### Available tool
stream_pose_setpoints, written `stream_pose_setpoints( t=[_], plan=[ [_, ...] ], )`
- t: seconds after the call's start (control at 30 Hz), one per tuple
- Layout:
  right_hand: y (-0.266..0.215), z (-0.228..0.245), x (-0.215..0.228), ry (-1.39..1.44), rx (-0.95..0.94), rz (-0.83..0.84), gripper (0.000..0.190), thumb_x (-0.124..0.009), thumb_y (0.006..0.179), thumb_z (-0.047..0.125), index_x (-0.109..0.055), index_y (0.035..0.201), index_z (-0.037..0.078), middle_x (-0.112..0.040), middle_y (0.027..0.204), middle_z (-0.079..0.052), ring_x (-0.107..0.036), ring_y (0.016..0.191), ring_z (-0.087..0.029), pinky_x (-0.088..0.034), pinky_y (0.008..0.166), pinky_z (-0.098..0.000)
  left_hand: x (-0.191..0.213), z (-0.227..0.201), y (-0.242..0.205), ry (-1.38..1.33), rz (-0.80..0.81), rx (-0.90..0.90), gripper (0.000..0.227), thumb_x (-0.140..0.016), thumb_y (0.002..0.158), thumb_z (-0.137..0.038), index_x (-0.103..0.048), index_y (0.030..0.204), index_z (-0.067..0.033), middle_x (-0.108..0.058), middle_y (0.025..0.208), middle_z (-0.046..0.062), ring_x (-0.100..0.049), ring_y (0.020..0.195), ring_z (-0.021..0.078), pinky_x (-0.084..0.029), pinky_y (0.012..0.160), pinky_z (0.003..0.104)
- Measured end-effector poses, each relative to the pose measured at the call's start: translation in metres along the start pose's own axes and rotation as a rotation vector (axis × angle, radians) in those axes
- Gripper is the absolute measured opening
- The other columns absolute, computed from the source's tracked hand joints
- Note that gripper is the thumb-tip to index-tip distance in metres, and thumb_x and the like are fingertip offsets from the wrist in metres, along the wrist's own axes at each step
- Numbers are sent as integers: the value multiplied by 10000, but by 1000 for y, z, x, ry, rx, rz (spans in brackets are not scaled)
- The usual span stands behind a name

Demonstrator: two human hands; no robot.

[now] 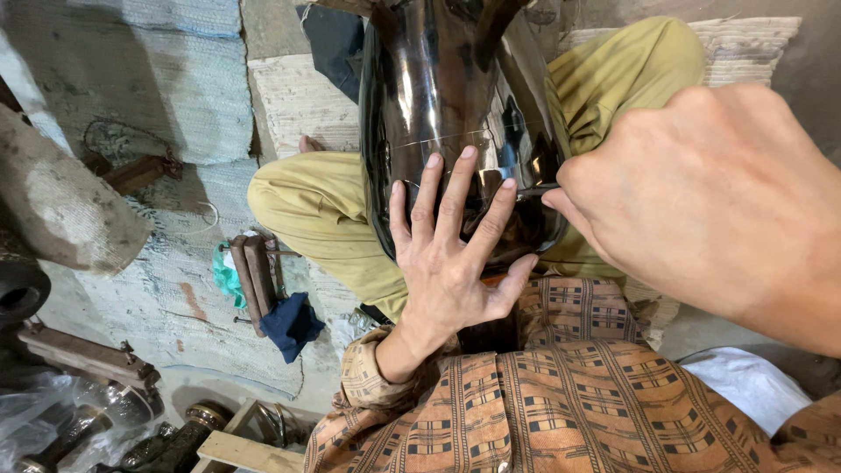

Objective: The person sits cross-legged and uses a small metal tool to engrave a circular pattern onto the surface of a dark metallic vessel. The person holds the vessel steady with one hand while carefully tracing the design with the other.

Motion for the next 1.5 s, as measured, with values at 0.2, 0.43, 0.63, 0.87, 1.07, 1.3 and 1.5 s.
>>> stream_pose_setpoints(
  t=[0.2,0.43,0.63,0.87,1.07,1.3,1.5],
  plan=[
    [0,0,-1,19,3,18,421,-583,986,485,-754,706,222,-680,599,-41,-695,544,-206,-543,486,-344,-2,1,-1,-4,-12,-1,656,-722,877,-513,-636,1447,-199,-419,1616,175,-341,1532,410,-106,1287,593],
    [2,0,1,-7,11,7,429,-587,974,502,-746,684,230,-678,596,-44,-698,550,-217,-541,482,-347,-1,1,-1,2,-8,2,656,-720,874,-512,-639,1447,-204,-425,1615,170,-344,1533,407,-119,1287,597],
    [2,-1,1,5,7,9,435,-592,971,504,-744,676,223,-677,594,-49,-697,551,-228,-541,485,-355,0,0,-1,0,-10,4,654,-719,882,-516,-635,1450,-203,-428,1615,169,-348,1534,407,-121,1290,597],
    [1,0,3,33,16,-53,405,-618,939,485,-761,671,217,-683,602,-58,-700,547,-239,-543,482,-369,0,0,0,-1,-8,5,660,-719,877,-516,-629,1449,-198,-433,1611,171,-353,1531,412,-122,1289,596],
    [3,0,-1,9,22,17,412,-600,972,493,-761,709,221,-684,605,-51,-700,550,-220,-540,476,-348,0,0,-1,-2,-11,3,664,-720,880,-517,-628,1454,-196,-433,1612,169,-353,1531,410,-120,1290,593],
    [3,0,1,12,31,-5,408,-615,956,495,-758,701,212,-675,588,-51,-699,546,-229,-538,468,-355,-1,1,-1,-5,-19,4,665,-723,874,-515,-624,1451,-201,-434,1609,170,-352,1530,407,-119,1285,596],
    [4,0,0,18,29,10,407,-616,957,489,-759,705,204,-674,591,-51,-697,545,-233,-540,469,-353,0,0,-1,-4,-12,6,666,-723,872,-509,-627,1454,-198,-438,1607,171,-359,1525,408,-122,1286,596]
  ],
)
Point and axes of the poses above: each hand's wrist, its own y-axis towards the middle knuckle, its own x-axis out of the back of the hand, z = x × y, the point moved 6 cm from there along y, towards the middle knuckle
